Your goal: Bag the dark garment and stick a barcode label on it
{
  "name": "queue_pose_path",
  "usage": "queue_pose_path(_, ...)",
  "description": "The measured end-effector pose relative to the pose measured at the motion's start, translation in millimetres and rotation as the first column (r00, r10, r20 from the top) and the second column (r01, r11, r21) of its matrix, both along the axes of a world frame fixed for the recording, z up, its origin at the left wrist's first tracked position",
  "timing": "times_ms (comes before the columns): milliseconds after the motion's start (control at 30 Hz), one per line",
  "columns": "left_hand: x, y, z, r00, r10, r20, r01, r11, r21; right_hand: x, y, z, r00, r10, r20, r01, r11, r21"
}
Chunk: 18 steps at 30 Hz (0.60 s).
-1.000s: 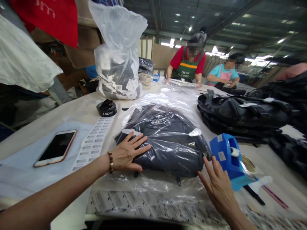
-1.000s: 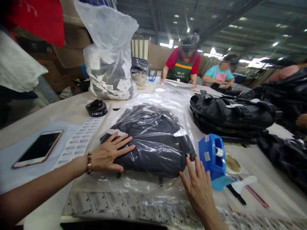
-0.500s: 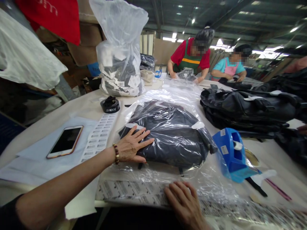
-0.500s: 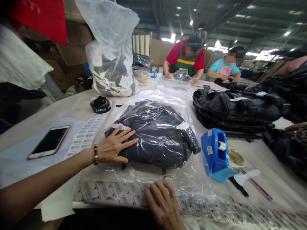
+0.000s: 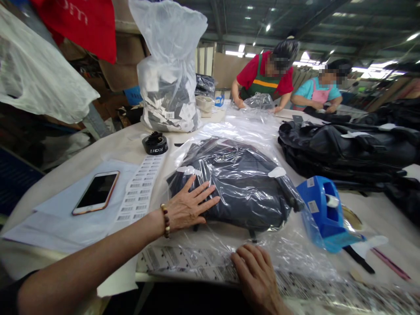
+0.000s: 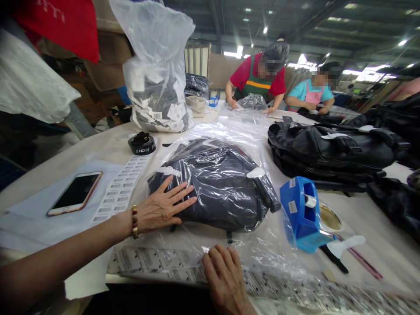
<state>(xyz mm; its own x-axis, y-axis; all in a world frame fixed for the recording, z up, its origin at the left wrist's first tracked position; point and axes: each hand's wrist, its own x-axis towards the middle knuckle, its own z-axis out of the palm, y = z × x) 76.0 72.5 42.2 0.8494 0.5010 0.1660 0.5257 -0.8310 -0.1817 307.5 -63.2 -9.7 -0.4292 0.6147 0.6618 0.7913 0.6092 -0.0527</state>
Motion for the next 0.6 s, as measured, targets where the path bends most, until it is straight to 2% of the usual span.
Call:
queue_pose_path(167, 3.4, -5.5, -4.9, 1.000, -0.007, -0.014, 0.007, 1.000, -0.023, 0.6, 15.8, 18.4, 1.000, 0.009, 0.001, -0.009, 1.000, -0.016)
queue_pose_path(300, 4.4, -5.8, -8.5, 1.000, -0.001, -0.027, 0.000, 0.999, -0.041, 1.3, 39.6, 37.9, 1.000, -0.001, 0.004, 0.001, 0.997, -0.076)
queue_pose_path(400, 2.0, -3.5, -8.0, 1.000, -0.001, -0.025, -0.001, 0.995, -0.102, 2.4, 56.3, 44.8, 0.999, -0.029, 0.043, 0.035, 0.990, -0.139)
queue_pose_path(467, -0.6, -1.5, -2.8, 1.000, -0.004, -0.017, 0.001, 0.983, -0.181, 3.5, 65.3, 44.6, 0.996, -0.061, 0.064, 0.070, 0.984, -0.164)
queue_pose_path(600, 4.7, -5.6, 18.3, 0.999, 0.015, 0.034, -0.003, 0.941, -0.339, 5.7, 78.4, 39.0, 0.994, -0.100, 0.051, 0.109, 0.969, -0.222)
